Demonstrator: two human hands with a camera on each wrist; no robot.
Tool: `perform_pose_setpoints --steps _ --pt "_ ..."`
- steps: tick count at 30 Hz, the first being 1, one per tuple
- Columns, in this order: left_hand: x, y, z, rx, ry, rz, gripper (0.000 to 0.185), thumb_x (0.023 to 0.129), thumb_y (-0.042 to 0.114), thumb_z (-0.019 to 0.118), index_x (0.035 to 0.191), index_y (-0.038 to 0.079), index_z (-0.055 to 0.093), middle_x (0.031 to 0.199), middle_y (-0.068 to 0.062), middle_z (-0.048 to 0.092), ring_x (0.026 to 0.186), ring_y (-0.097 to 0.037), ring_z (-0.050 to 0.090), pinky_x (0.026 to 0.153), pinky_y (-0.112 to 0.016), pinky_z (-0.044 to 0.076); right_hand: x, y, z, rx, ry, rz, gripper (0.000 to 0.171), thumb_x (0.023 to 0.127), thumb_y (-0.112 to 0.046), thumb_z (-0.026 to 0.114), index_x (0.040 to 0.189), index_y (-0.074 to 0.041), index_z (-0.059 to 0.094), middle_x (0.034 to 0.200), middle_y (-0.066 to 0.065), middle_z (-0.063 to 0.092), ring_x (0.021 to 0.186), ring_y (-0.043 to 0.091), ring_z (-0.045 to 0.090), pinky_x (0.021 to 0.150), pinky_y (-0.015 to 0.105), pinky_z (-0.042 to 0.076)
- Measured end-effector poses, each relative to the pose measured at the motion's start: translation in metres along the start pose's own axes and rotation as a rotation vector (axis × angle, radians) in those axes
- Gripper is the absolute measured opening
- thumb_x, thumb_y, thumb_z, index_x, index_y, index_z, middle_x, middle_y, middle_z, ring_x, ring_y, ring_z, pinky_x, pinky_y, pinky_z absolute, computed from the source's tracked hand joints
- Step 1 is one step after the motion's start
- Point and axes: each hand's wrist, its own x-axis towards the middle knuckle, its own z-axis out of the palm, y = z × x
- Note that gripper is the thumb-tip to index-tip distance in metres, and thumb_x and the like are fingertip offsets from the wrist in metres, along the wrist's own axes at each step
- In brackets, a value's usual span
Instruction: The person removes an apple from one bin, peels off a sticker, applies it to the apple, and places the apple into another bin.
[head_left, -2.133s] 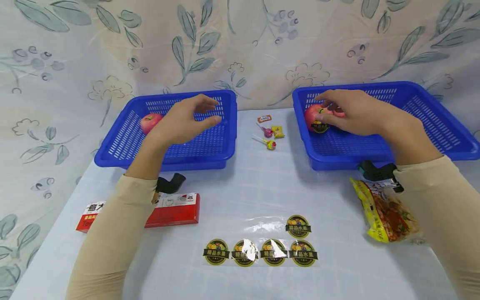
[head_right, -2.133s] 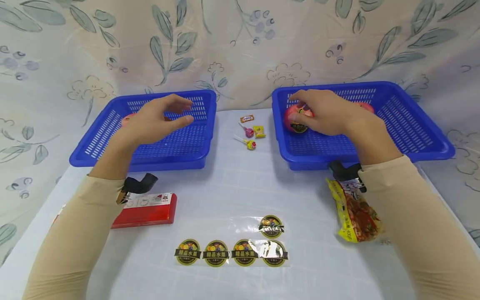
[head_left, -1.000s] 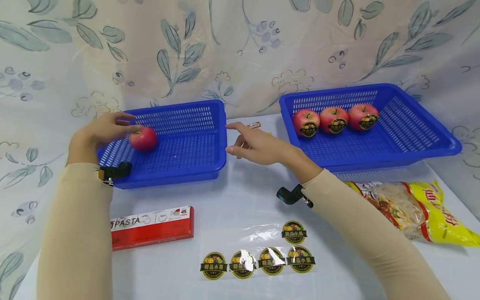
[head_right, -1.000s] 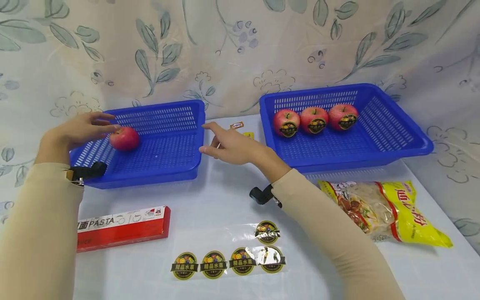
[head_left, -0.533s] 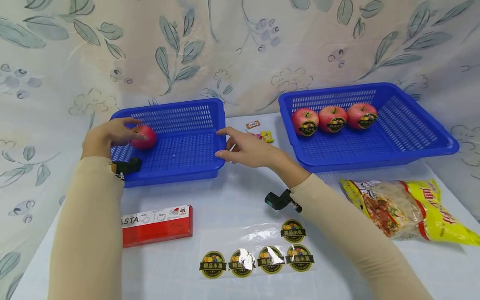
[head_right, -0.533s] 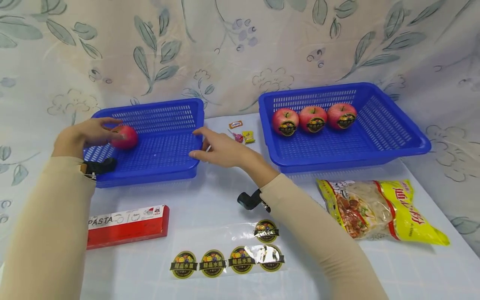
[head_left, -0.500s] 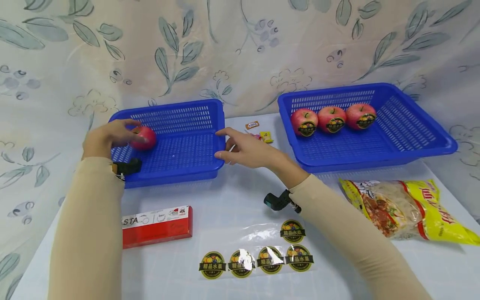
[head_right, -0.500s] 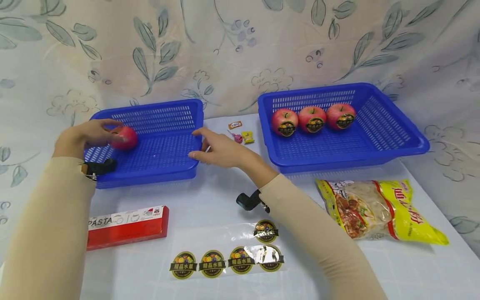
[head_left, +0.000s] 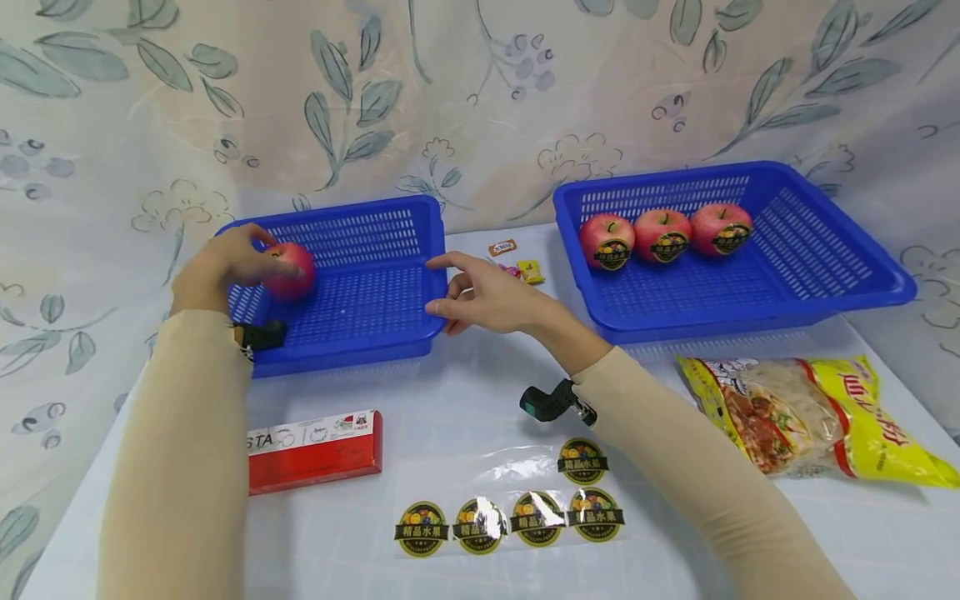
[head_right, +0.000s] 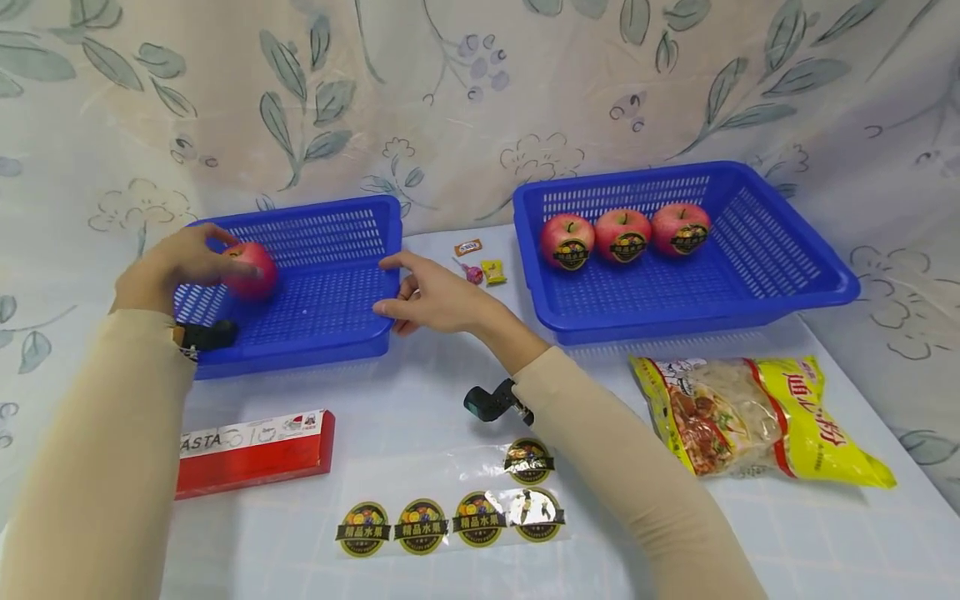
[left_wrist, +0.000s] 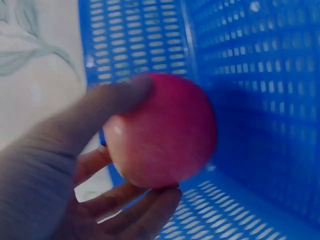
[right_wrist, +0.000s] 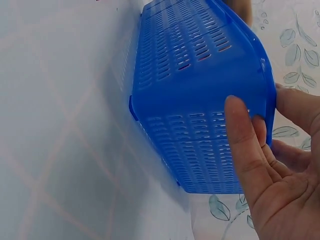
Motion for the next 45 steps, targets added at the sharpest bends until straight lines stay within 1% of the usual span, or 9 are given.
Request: perform_pose_setpoints --steps 7,14,19,21,24,28,34,39,45 --pt "-0.014 0.025 -0.013 0.008 0.068 0.087 0.110 0.084 0.069 0.070 0.158 0.001 0.026 0.146 -0.035 0.040 0.128 -0.056 0.039 0.097 -0.075 0.042 -0.002 -0.002 0.000 -0.008 0.006 0.003 0.067 0.099 -0.017 0.070 0.156 -0.007 0.036 0.096 0.019 0.057 0.084 0.028 0.076 0.084 0.046 0.062" --pt "-0.038 0.054 -0.010 -0.019 0.089 0.290 0.106 0.081 0.058 0.081 0.157 0.005 0.030 0.151 -0.028 0.043 0.131 -0.048 0.045 0.100 -0.067 0.047 -0.004 -0.003 0.002 -0.042 0.021 -0.007 0.069 0.100 -0.020 0.069 0.157 -0.007 0.032 0.096 0.019 0.061 0.084 0.029 0.076 0.084 0.047 0.062" --pt "-0.058 0.069 0.004 -0.076 0.084 0.413 0.097 0.079 0.051 0.086 0.152 0.007 0.040 0.148 -0.017 0.048 0.129 -0.039 0.050 0.099 -0.059 0.052 -0.010 -0.010 0.003 -0.290 0.074 -0.001 0.073 0.100 -0.033 0.068 0.156 -0.008 0.029 0.099 0.010 0.064 0.081 0.019 0.074 0.078 0.036 0.061" --pt "-0.065 0.075 0.010 -0.090 0.082 0.435 0.094 0.079 0.049 0.087 0.150 0.008 0.043 0.146 -0.015 0.050 0.128 -0.037 0.052 0.097 -0.057 0.054 -0.014 -0.012 0.003 -0.416 0.113 -0.015 0.074 0.100 -0.036 0.068 0.156 -0.007 0.029 0.100 0.006 0.064 0.082 0.016 0.071 0.075 0.032 0.058" --pt "-0.073 0.081 0.019 -0.116 0.086 0.467 0.089 0.077 0.047 0.089 0.148 0.011 0.048 0.143 -0.012 0.053 0.125 -0.033 0.054 0.093 -0.054 0.057 -0.021 -0.016 0.001 -0.505 0.160 -0.066 0.073 0.100 -0.036 0.067 0.155 -0.004 0.030 0.107 0.006 0.064 0.088 0.016 0.069 0.077 0.032 0.057" --pt "-0.080 0.092 0.032 -0.170 0.083 0.541 0.082 0.076 0.040 0.090 0.145 0.015 0.052 0.137 -0.007 0.058 0.121 -0.027 0.058 0.089 -0.050 0.060 -0.033 -0.022 -0.003 -0.482 0.187 -0.137 0.067 0.100 -0.035 0.068 0.152 -0.006 0.037 0.122 0.006 0.061 0.100 0.016 0.068 0.083 0.030 0.060" --pt "-0.089 0.112 0.053 -0.266 0.056 0.642 0.082 0.075 0.028 0.093 0.144 0.013 0.051 0.136 -0.005 0.059 0.123 -0.024 0.058 0.093 -0.049 0.059 -0.055 -0.024 -0.008 -0.433 0.170 -0.227 0.062 0.099 -0.035 0.069 0.149 -0.009 0.043 0.133 0.006 0.061 0.107 0.015 0.069 0.085 0.031 0.061" --pt "-0.097 0.128 0.070 -0.347 0.056 0.750 0.079 0.075 0.025 0.093 0.140 0.009 0.052 0.135 -0.005 0.061 0.123 -0.023 0.060 0.096 -0.048 0.058 -0.075 -0.024 -0.011 -0.428 0.153 -0.247 0.060 0.099 -0.037 0.069 0.147 -0.010 0.046 0.140 0.005 0.060 0.107 0.013 0.071 0.087 0.031 0.061" --pt "-0.106 0.147 0.092 -0.341 0.058 0.870 0.076 0.073 0.029 0.095 0.135 0.010 0.055 0.128 -0.001 0.065 0.118 -0.018 0.064 0.094 -0.041 0.059 -0.099 -0.016 -0.013 -0.427 0.186 -0.246 0.062 0.096 -0.034 0.073 0.147 -0.009 0.047 0.140 0.003 0.059 0.107 0.013 0.071 0.087 0.030 0.061"
